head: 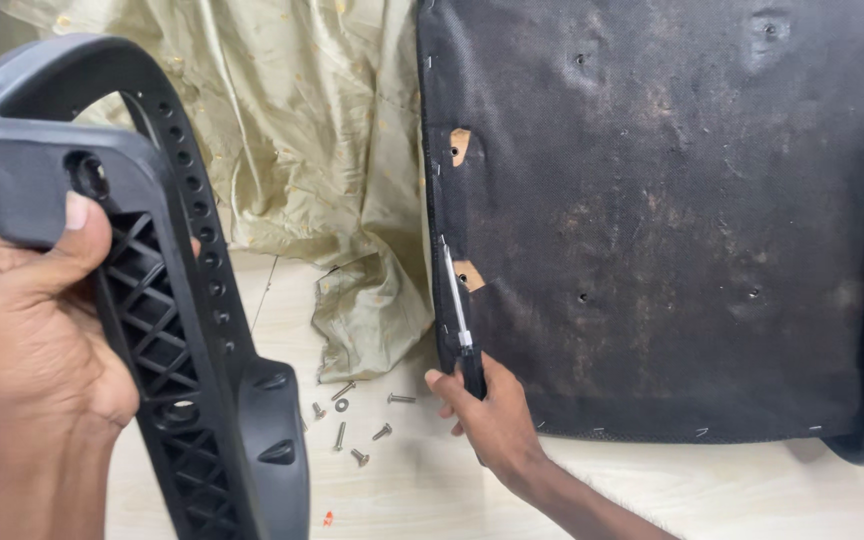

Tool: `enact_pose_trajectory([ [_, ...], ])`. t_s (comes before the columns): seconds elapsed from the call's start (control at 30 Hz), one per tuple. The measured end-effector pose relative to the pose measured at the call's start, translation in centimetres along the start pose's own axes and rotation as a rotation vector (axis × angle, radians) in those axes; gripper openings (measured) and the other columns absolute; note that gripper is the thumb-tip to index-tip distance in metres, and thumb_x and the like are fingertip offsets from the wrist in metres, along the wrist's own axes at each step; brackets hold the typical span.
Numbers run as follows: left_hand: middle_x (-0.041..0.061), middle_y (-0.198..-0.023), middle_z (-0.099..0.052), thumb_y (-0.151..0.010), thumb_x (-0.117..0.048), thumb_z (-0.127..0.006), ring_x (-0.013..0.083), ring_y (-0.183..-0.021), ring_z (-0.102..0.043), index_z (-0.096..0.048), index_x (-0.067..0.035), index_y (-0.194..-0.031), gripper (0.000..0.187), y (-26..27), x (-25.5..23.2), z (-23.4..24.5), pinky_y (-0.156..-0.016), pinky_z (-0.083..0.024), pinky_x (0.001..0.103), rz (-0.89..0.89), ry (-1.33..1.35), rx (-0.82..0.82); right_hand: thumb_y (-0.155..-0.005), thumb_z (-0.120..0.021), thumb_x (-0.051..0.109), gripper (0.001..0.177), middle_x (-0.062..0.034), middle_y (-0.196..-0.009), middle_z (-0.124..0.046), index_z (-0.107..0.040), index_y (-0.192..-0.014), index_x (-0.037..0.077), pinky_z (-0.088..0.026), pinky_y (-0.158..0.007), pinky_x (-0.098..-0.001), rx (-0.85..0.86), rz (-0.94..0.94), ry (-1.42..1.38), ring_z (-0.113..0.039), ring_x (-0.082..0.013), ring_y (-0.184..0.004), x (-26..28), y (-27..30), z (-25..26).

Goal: The person attaches a black plastic frame to a fabric-covered seat using a screwdriver and screws. They align the frame, insert screws, and tighten them to secure the frame to the seat.

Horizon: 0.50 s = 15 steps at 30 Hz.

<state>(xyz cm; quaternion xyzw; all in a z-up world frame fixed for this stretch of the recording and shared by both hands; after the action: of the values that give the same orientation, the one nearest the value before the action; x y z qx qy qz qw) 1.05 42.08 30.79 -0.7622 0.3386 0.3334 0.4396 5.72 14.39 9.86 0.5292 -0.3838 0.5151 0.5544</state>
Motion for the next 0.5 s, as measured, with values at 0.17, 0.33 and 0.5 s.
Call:
enact_pose_trajectory([
  [0.17, 0.012, -0.103, -0.073, -0.108, -0.009, -0.069, 0.0211, -0.089, -0.072, -0.068, 0.005, -0.113, 0.015, -0.6, 1.2, -4.7, -0.089, -0.062, 0.033, -0.097, 0.125, 0.039, -0.086, -0.070, 0.041, 0.033, -0.0018, -0.074, -0.061, -0.052, -0.075, 0.016, -0.060, -0.062, -0.0334, -0.104, 0.075, -0.054, -0.068, -0.0137, -0.075, 1.6, 0.5, 1.5],
  [0.33, 0.010, -0.100, -0.074, -0.104, -0.031, -0.058, 0.0203, -0.088, -0.074, -0.068, 0.000, -0.113, 0.034, -2.1, 3.5, -8.2, -0.081, -0.063, 0.034, -0.093, 0.274, 0.080, -0.086, -0.070, 0.043, 0.033, -0.0007, -0.069, -0.057, -0.053, -0.075, 0.018, -0.059, -0.064, -0.0318, -0.150, 0.034, -0.075, -0.064, -0.0134, -0.070, 1.1, 0.9, 2.5],
  [0.5, 0.008, -0.094, -0.072, -0.104, -0.041, -0.063, 0.0173, -0.076, -0.072, -0.067, -0.001, -0.110, 0.041, -4.5, 7.0, -11.4, -0.070, -0.062, 0.032, -0.159, 0.214, 0.156, -0.085, -0.074, 0.039, 0.034, 0.0011, -0.065, -0.052, -0.049, -0.073, 0.017, -0.054, -0.060, -0.0291, -0.180, 0.110, -0.159, -0.057, -0.0116, -0.061, 0.4, 0.9, 3.3],
])
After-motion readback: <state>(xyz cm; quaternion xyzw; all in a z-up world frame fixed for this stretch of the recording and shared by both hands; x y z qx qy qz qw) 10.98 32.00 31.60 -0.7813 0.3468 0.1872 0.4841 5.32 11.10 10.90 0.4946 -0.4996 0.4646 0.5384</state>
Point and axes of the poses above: each hand's wrist, its own y-axis away from the middle knuckle, its own z-axis out of the back of the hand, x = y × z, the point moved 5 cm from there along -y, towards the middle knuckle
